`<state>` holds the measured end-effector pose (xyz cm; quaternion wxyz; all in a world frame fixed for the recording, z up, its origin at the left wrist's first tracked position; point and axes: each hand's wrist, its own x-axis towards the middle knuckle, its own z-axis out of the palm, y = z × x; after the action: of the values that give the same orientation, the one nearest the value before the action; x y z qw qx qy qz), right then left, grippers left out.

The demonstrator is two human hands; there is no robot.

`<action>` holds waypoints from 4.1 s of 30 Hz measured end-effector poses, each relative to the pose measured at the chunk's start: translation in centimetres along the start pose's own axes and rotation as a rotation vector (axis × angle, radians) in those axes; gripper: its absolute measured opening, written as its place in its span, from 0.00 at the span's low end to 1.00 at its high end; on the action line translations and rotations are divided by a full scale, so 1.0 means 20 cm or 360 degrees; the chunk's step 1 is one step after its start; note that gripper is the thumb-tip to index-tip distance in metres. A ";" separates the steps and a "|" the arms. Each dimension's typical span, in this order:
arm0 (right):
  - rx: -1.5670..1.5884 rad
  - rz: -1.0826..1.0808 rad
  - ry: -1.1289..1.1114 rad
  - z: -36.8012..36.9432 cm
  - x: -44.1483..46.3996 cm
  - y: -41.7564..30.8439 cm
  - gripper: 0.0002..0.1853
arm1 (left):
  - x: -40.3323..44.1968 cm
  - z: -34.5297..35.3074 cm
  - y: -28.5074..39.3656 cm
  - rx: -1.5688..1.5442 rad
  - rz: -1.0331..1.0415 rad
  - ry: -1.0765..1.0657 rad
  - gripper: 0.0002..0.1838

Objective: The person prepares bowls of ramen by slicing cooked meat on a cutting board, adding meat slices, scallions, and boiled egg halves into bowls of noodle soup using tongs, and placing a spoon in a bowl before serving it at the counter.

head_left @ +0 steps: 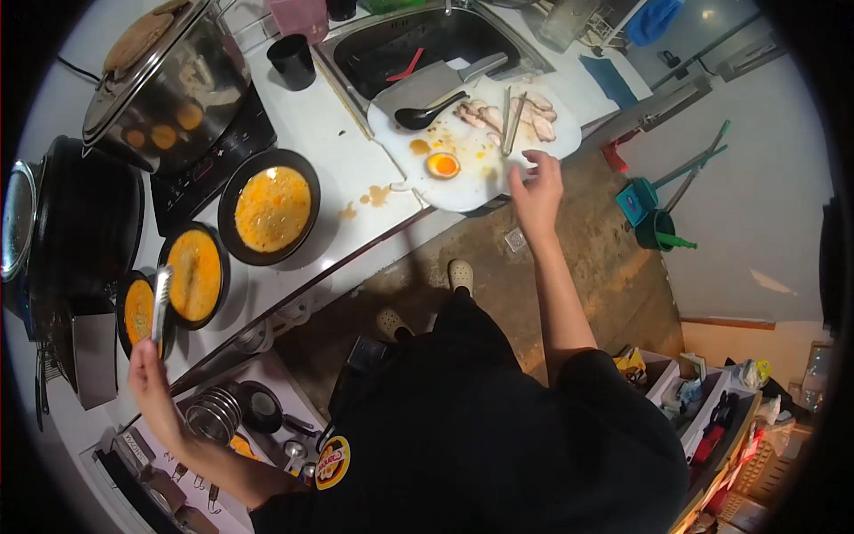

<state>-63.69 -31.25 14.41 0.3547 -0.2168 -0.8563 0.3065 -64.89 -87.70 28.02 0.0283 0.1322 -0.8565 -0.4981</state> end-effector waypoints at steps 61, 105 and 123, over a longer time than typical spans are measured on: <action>0.0326 0.0444 -0.1283 -0.66 0.80 0.66 0.15 | -0.15 2.28 0.99 0.0257 0.0104 -0.1201 0.08; 0.0189 -0.0154 -0.1426 -0.70 0.74 0.69 0.17 | 0.30 2.78 1.35 0.1058 0.1431 -0.1682 0.10; 0.0164 -0.0005 -0.1603 -0.66 0.83 0.73 0.16 | -0.19 2.31 0.78 0.0419 0.0031 -0.1040 0.16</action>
<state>-62.57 -6.09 19.86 -0.0918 -0.0229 -0.9052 0.4143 -72.68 -40.31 18.44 -0.2598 -0.0399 -0.8784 -0.3992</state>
